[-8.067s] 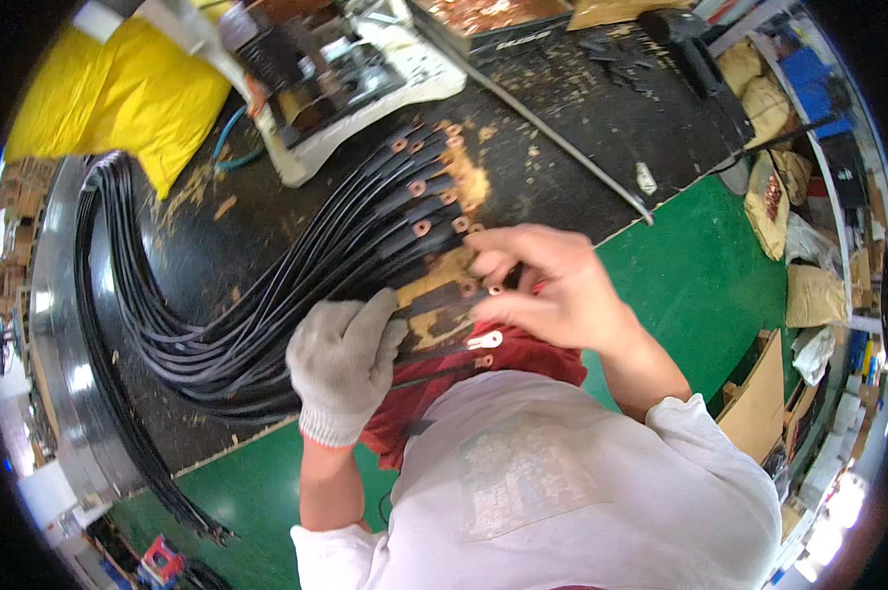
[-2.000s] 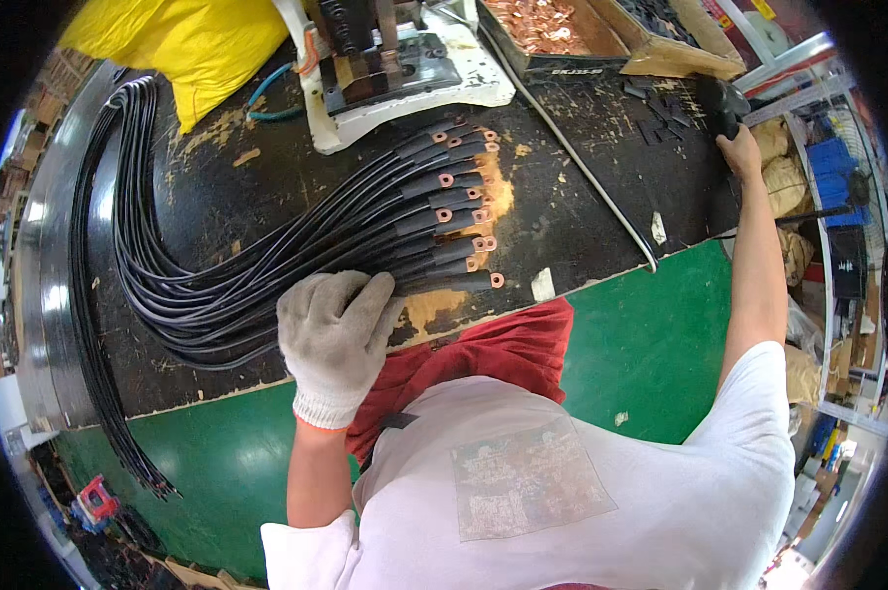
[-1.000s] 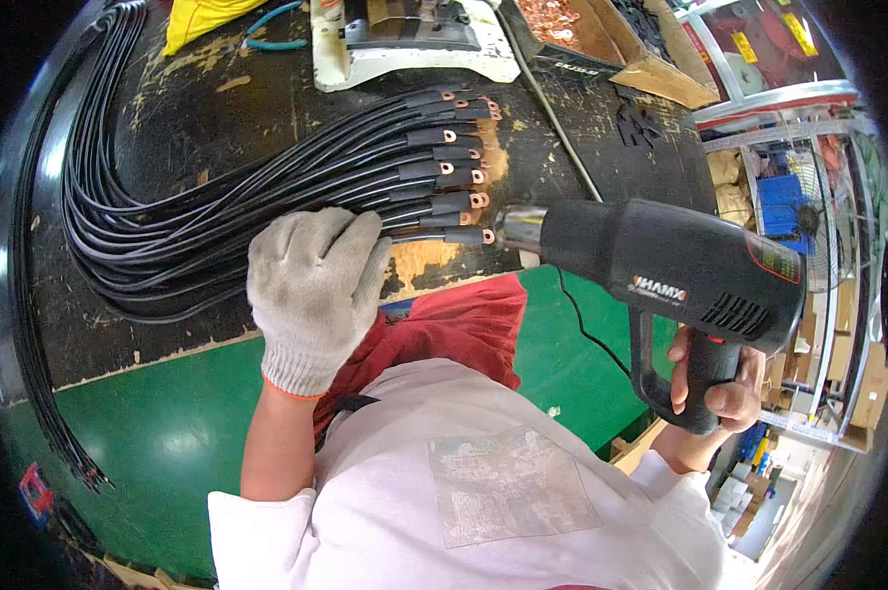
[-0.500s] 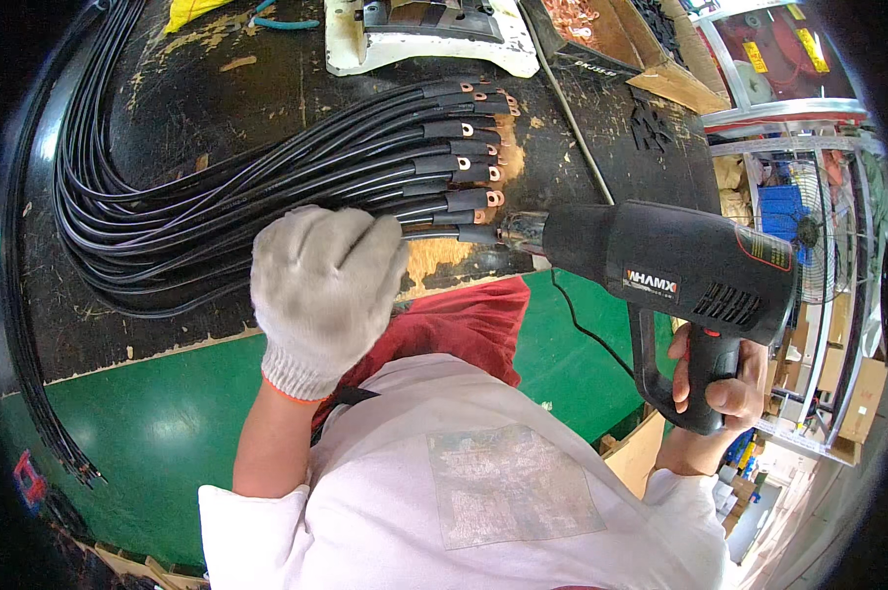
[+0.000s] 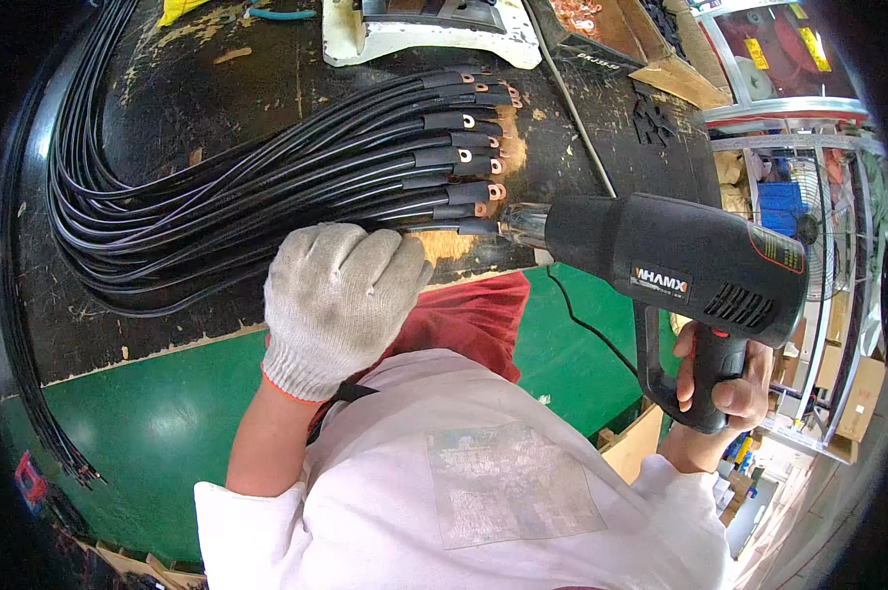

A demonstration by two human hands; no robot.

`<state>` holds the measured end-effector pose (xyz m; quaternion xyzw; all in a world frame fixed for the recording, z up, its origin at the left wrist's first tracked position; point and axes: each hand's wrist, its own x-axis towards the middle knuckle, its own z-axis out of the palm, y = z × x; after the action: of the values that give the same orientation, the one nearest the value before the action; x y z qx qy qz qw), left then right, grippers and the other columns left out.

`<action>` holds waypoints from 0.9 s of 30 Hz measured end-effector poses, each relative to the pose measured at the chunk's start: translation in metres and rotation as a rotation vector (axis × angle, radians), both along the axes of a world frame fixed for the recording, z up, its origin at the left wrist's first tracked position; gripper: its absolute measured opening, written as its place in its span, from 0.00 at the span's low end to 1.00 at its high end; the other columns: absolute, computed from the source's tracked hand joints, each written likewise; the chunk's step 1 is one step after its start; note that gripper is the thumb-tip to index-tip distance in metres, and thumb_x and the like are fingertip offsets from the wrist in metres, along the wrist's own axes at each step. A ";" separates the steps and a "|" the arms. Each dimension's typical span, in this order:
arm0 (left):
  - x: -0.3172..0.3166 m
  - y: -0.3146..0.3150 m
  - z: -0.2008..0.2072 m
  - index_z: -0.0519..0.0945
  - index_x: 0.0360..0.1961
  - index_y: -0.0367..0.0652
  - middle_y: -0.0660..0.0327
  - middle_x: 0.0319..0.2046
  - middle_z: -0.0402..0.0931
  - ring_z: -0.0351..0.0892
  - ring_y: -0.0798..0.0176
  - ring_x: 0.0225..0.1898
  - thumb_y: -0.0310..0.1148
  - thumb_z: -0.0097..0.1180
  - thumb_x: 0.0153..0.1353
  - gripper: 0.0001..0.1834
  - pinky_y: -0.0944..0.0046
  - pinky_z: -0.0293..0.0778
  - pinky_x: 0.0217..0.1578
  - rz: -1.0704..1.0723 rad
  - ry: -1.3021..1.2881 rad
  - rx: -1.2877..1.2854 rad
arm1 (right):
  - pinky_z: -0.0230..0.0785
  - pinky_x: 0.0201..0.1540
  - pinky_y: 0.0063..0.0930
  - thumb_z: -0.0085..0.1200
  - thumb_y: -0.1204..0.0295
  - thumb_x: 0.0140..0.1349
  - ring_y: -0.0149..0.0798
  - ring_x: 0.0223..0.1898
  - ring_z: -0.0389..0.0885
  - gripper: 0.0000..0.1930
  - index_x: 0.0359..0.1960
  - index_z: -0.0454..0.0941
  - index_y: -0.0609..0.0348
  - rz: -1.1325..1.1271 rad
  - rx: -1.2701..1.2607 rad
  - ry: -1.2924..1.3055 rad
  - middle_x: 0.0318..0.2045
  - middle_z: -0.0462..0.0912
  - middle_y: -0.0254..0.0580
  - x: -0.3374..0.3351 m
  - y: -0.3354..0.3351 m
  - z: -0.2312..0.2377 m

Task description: The person seals heat shrink tubing onto electrical terminals on black wires by placing the tubing over the terminals, then applying heat with a heat gun.

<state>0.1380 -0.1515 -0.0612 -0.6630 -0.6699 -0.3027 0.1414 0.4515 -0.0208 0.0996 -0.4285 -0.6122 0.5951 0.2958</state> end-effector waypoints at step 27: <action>-0.004 0.003 0.001 0.85 0.32 0.49 0.67 0.33 0.79 0.79 0.62 0.34 0.35 0.68 0.45 0.11 0.58 0.77 0.36 -0.018 -0.013 0.100 | 0.77 0.13 0.28 0.74 0.62 0.41 0.44 0.18 0.84 0.42 0.50 0.71 0.88 -0.005 -0.003 0.006 0.36 0.82 0.67 -0.006 -0.005 0.000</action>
<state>0.1341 -0.1481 -0.0602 -0.6590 -0.6490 -0.3415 0.1672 0.4452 -0.0256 0.0998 -0.4285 -0.6093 0.5968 0.2984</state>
